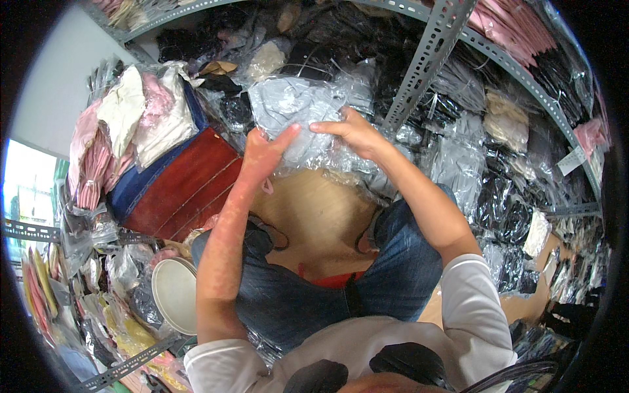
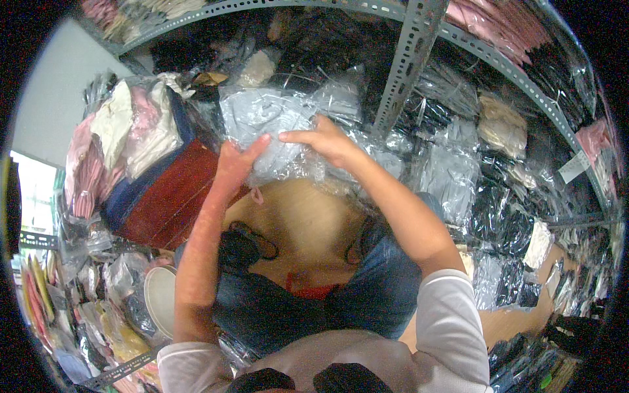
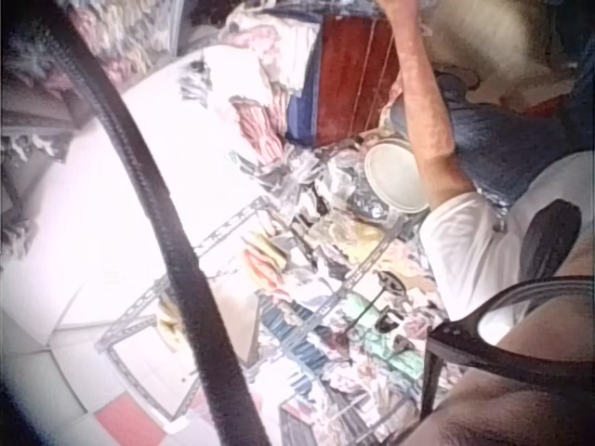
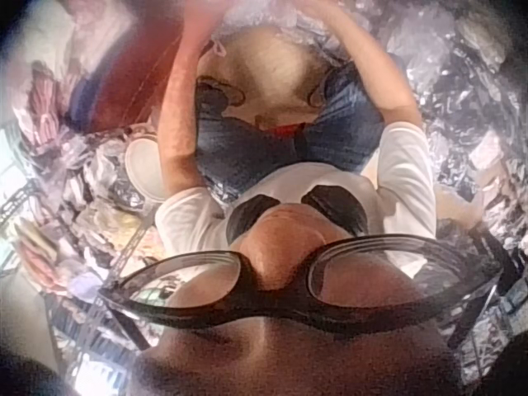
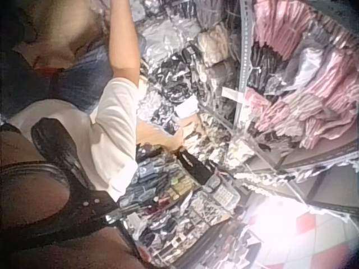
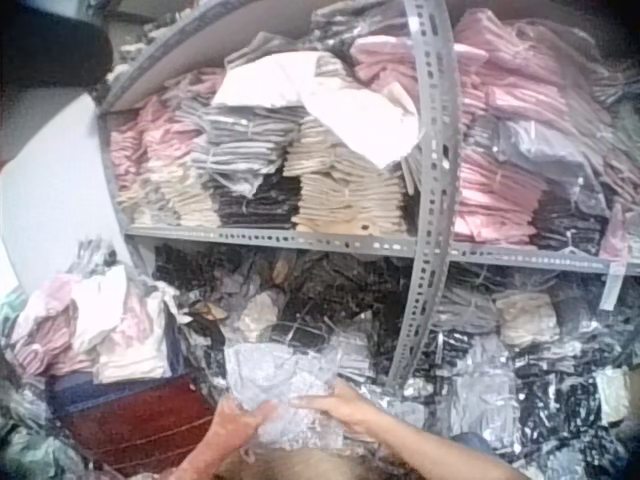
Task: The person sits on a stool in a stockroom and repeatedly picks up plastic-wrapped clothing items from a pile on the floor. They inspect each item by turning it over and then place it into a new pile. The items include various colors such as black, grey, pink, and white.
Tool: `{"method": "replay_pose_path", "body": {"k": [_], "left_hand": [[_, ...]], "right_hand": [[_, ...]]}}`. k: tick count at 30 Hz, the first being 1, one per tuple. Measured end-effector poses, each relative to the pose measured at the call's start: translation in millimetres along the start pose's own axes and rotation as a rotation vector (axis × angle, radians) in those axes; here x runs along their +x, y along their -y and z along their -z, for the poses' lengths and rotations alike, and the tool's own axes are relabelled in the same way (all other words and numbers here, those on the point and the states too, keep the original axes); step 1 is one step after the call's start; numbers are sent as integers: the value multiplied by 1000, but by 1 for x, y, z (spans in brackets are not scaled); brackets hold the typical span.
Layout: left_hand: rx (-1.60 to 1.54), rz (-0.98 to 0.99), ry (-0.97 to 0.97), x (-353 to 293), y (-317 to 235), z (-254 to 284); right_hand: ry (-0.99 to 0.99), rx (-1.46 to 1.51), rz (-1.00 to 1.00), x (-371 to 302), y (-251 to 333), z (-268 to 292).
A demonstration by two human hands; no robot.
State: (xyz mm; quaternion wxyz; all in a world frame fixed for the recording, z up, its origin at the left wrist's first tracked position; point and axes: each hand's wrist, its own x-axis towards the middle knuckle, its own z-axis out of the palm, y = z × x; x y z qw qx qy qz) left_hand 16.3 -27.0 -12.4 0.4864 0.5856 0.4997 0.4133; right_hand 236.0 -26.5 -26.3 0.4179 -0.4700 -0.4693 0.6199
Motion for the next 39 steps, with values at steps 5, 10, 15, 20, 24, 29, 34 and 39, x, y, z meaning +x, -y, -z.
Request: {"method": "replay_pose_path", "body": {"k": [5, 10, 15, 20, 24, 29, 34, 39], "left_hand": [[-128, 62, 22, 8, -3, 0], [-388, 209, 234, 18, 11, 6], [67, 214, 330, 6, 8, -7], [149, 16, 304, -1, -6, -10], [126, -1, 271, -6, -14, -16], [77, 59, 272, -1, -4, -12], [-163, 152, 217, 0, -5, -10], [-273, 50, 171, -2, -8, -17]], "right_hand": [[12, 23, 104, -9, 21, -5], [-111, 33, 173, -7, 13, 4], [-226, 109, 113, -13, 22, 17], [-259, 8, 197, -3, 14, 17], [-294, 0, 197, -9, 22, 12], [-310, -29, 258, 1, 9, 18], [-278, -37, 309, 0, 8, 13], [-297, -155, 336, -2, 8, 14]]}}
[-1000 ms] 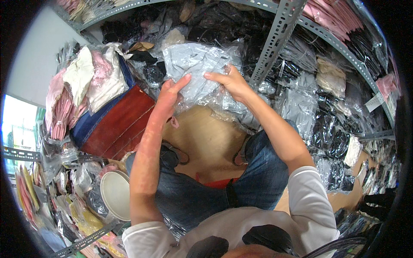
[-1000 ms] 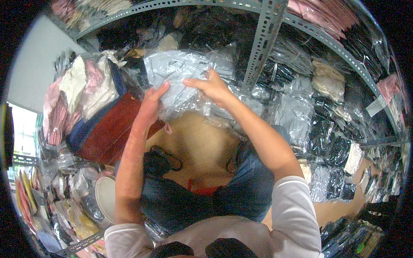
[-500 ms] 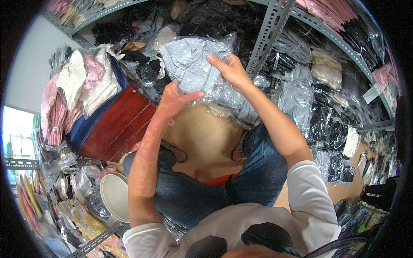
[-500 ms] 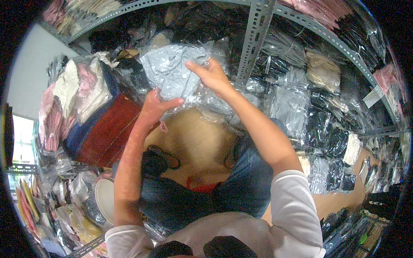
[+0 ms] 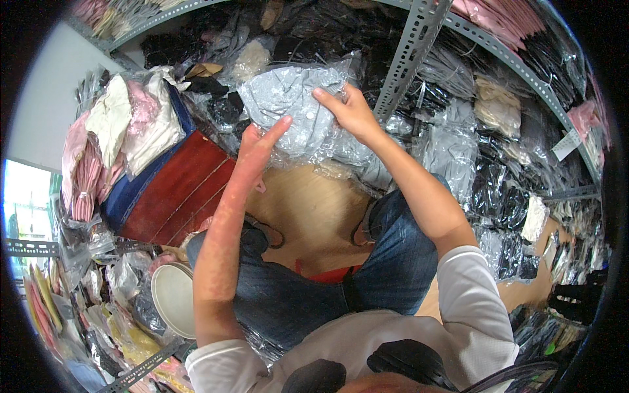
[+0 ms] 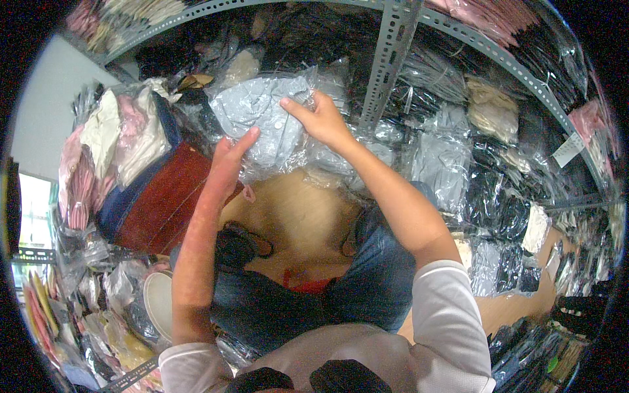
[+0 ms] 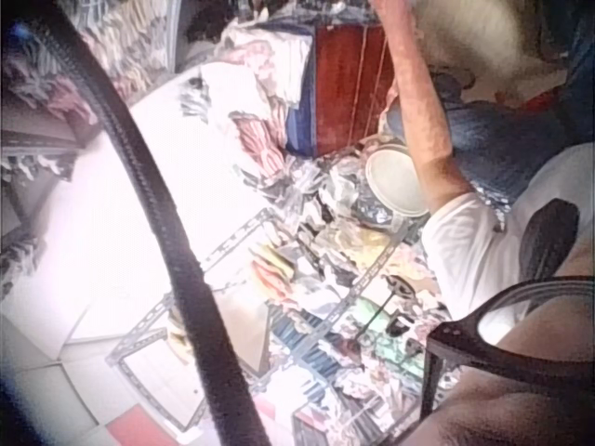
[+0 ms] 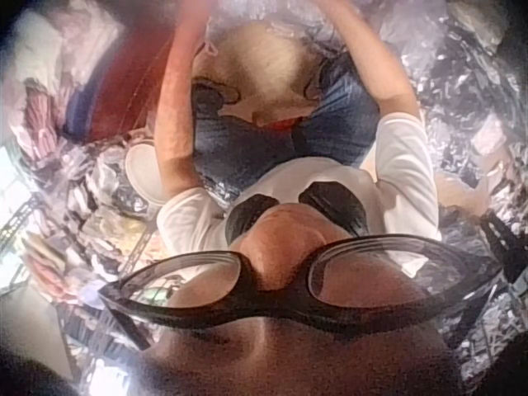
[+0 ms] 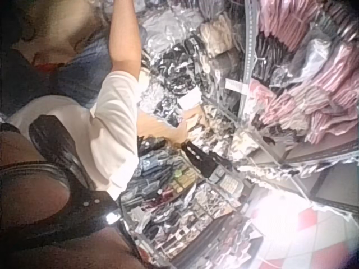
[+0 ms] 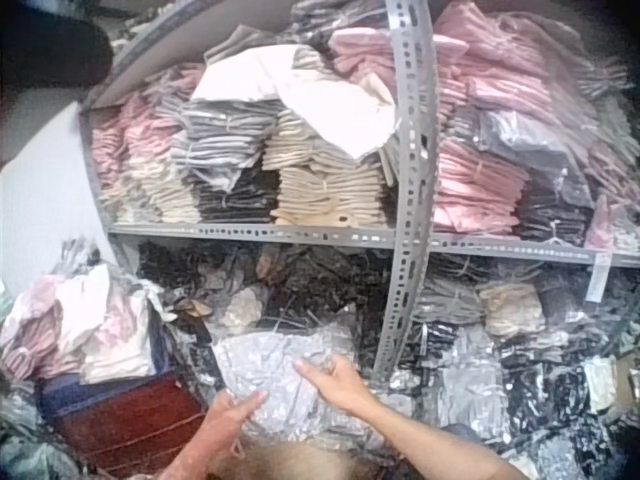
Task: The person sits on a stool in a stockroom and repeatedly picks up plastic-wrapped clothing items from a pile on the floor. They inspect each item by turning it over and then place it into a new pile. The items include various colors such as black, grey, pink, and white.
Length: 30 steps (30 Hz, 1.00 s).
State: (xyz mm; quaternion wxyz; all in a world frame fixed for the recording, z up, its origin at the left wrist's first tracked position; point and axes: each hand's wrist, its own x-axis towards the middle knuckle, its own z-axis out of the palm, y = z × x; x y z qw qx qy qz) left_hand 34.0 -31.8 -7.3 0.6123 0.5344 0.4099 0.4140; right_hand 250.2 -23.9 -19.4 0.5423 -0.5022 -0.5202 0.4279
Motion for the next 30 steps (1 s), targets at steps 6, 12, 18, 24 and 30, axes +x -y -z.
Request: {"method": "replay_pose_path", "body": {"k": [6, 12, 18, 24, 30], "left_hand": [[-5, 46, -41, 1, 2, 4], [39, 96, -96, 1, 2, 2], [0, 35, -37, 4, 8, 5], [22, 43, -18, 4, 8, 6], [36, 64, -50, 3, 8, 6]], "right_hand": [[5, -54, -30, 0, -1, 0], [19, -80, 5, 1, -6, 1], [9, -66, 61, 1, -7, -1], [30, -76, -19, -2, 0, -1], [32, -118, -29, 0, -5, 1]]}}
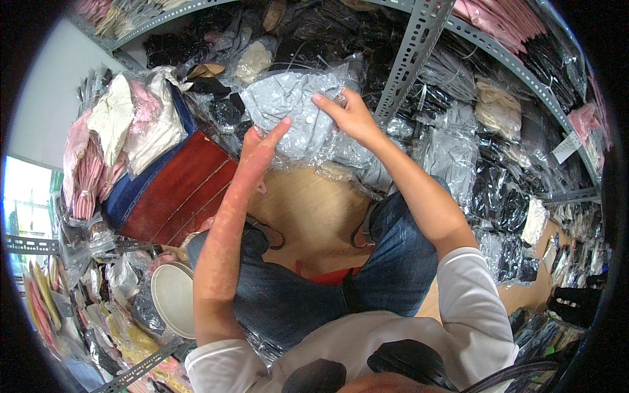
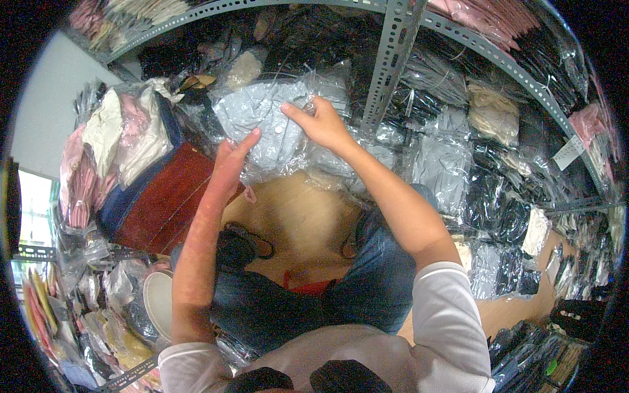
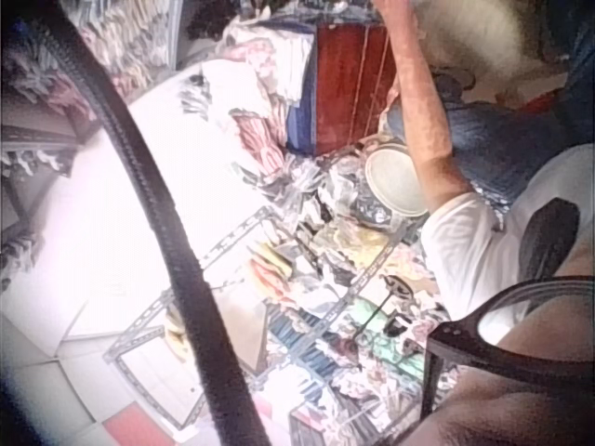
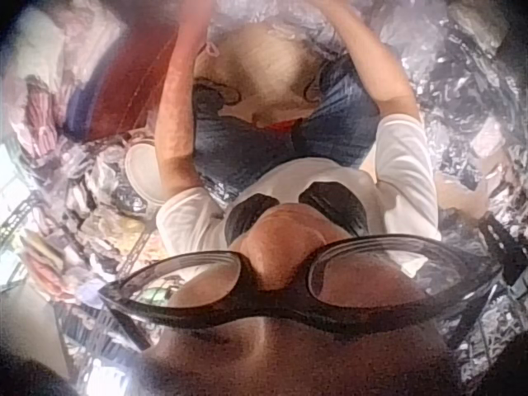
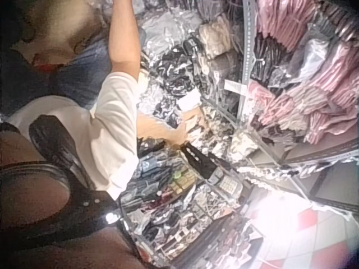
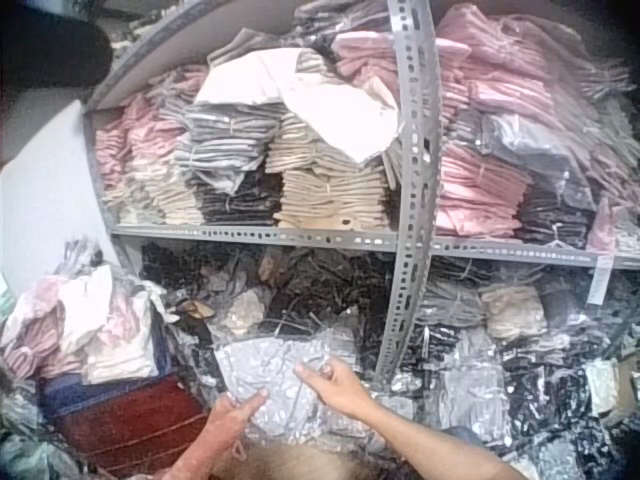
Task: The person sits on a stool in a stockroom and repeatedly picks up plastic-wrapped clothing items from a pile on the floor. They inspect each item by turning it over and then place it into a new pile. The items include various colors such as black, grey, pink, and white.
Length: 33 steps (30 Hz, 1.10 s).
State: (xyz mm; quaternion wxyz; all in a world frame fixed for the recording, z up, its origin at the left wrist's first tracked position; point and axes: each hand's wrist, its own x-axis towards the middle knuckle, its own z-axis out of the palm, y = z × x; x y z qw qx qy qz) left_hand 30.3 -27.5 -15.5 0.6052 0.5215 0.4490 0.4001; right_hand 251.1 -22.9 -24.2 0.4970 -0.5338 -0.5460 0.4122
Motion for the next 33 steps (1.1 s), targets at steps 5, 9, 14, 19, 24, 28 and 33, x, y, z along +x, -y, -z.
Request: {"method": "replay_pose_path", "body": {"k": [5, 9, 14, 19, 24, 28, 33], "left_hand": [[6, -14, 9, -1, 0, 0], [-6, -27, 6, -2, -2, -2], [-7, -19, -4, 0, 3, 0], [6, -4, -11, -1, 0, -1], [-2, -27, 3, 0, 2, -1], [10, -12, 0, 1, 6, 1], [29, -16, -3, -1, 3, -1]], "right_hand": [[2, -2, -12, -3, 6, 1], [6, 7, -15, -3, 6, 0], [2, -1, 3, -4, 8, 0], [2, 10, 16, -1, 0, 0], [4, -12, 6, 1, -4, 0], [11, 5, 29, 1, -5, -1], [18, 1, 26, 0, -2, 0]]}}
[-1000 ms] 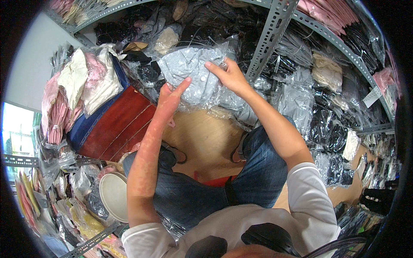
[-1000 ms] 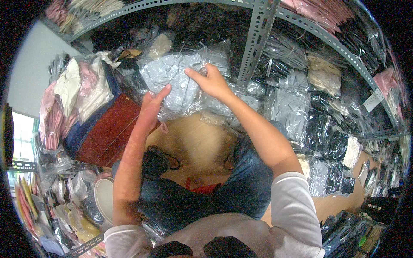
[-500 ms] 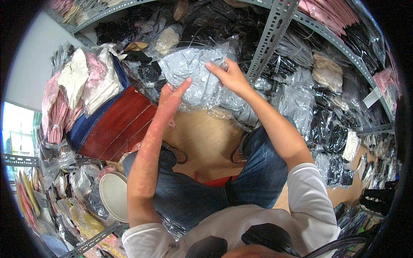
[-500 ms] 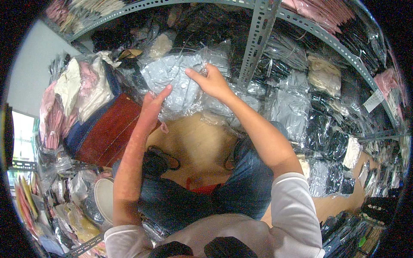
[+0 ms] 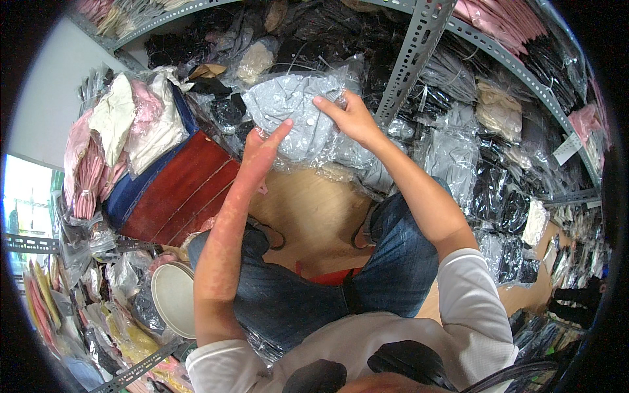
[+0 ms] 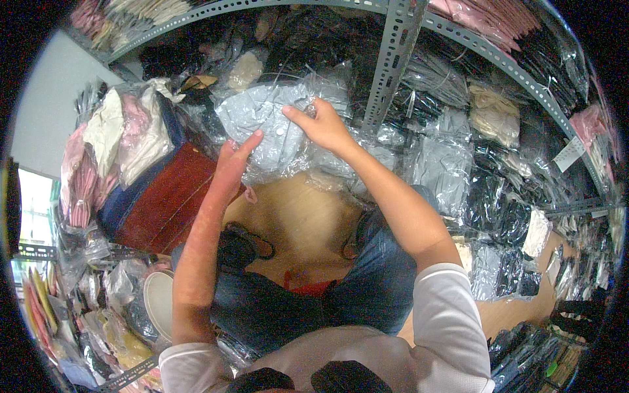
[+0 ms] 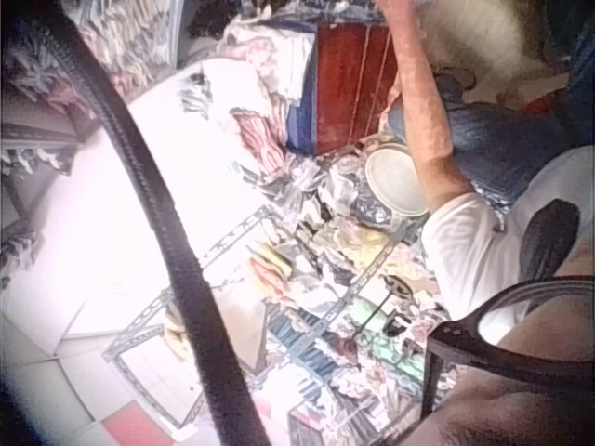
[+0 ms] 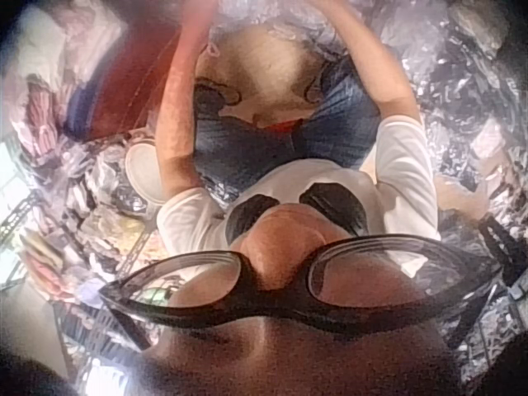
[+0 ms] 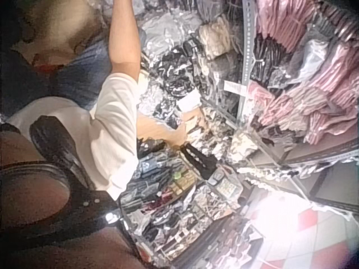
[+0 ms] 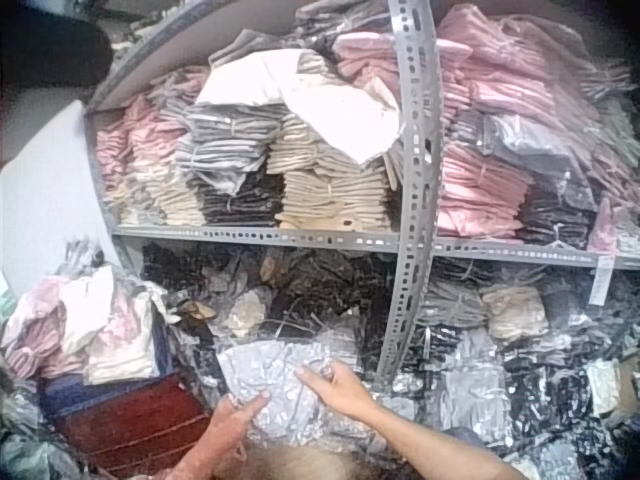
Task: The person sits on a stool in a stockroom and repeatedly picks up plastic-wrapped clothing items from a pile on the floor. They inspect each item by turning it over and then place it into a new pile. The items include various colors such as black, grey, pink, and white.
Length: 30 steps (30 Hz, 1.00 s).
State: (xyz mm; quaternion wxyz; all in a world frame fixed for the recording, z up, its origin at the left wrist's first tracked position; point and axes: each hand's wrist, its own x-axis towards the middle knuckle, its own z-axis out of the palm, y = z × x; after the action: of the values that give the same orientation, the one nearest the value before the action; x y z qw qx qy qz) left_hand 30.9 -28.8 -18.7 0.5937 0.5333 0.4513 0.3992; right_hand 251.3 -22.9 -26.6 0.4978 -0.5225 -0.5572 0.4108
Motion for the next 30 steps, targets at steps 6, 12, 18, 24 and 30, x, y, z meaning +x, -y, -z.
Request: {"method": "replay_pose_path", "body": {"k": [6, 12, 18, 24, 30], "left_hand": [[9, 19, 1, 0, 1, 0], [-37, -30, 2, 1, 1, -1], [-31, -20, 2, 0, 2, -2], [-36, -35, 8, 0, 2, -3], [-22, -50, 9, 6, 11, 1]], "right_hand": [[1, -2, 15, 1, -4, -1], [-1, -38, 3, 3, -8, 0], [7, -26, 24, 4, -10, -1], [15, -18, 15, 2, -5, -1], [10, -52, 0, 3, -8, 0]]}}
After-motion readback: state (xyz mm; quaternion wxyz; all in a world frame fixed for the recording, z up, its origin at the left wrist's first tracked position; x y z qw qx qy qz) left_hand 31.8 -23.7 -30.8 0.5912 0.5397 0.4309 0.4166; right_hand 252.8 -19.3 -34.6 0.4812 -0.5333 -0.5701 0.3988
